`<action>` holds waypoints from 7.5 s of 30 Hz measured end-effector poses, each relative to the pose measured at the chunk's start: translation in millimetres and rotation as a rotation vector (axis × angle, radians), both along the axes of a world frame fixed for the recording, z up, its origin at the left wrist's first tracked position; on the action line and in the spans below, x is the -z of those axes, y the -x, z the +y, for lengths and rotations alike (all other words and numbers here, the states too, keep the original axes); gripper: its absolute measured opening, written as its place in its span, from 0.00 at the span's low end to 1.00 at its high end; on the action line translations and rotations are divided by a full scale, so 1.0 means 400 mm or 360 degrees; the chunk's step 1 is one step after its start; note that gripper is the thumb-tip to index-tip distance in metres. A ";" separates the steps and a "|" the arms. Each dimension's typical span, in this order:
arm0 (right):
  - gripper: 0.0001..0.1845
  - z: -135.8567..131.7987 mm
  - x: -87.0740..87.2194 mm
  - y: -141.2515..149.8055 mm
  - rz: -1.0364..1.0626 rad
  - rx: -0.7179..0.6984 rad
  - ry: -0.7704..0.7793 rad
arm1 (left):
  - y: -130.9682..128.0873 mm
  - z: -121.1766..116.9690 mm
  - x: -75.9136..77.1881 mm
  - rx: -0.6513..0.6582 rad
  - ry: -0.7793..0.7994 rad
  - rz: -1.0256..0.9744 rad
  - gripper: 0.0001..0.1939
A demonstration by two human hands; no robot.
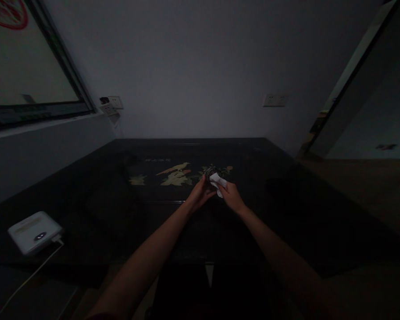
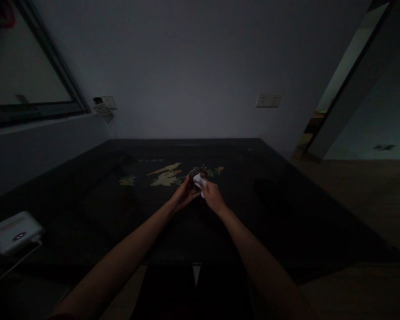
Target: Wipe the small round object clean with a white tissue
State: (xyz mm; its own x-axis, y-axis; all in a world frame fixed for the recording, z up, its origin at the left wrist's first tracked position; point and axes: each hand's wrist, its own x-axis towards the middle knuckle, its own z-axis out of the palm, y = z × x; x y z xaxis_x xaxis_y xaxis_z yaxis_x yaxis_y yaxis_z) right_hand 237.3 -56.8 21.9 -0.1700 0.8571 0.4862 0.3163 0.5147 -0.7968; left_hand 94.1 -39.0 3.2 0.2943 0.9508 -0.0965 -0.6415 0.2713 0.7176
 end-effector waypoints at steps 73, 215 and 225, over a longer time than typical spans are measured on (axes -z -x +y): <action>0.21 -0.001 0.069 0.064 0.0209 -0.0503 0.0314 | -0.011 0.004 -0.021 -0.0185 0.0012 -0.0145 0.24; 0.35 -0.008 0.042 0.004 -0.0833 -0.0216 -0.0219 | -0.001 0.017 -0.002 -0.0070 0.0111 -0.0111 0.24; 0.32 0.005 0.009 -0.024 -0.0987 -0.0230 -0.0440 | -0.004 0.009 -0.011 -0.0028 0.0118 -0.0179 0.23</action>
State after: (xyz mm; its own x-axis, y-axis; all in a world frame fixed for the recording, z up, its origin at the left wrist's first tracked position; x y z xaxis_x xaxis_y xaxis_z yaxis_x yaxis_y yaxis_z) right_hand 247.0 -54.7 18.3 -0.5901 0.6635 0.4600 0.5838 0.7442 -0.3246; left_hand 95.6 -35.3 7.8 0.2905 0.9475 -0.1337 -0.7219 0.3087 0.6193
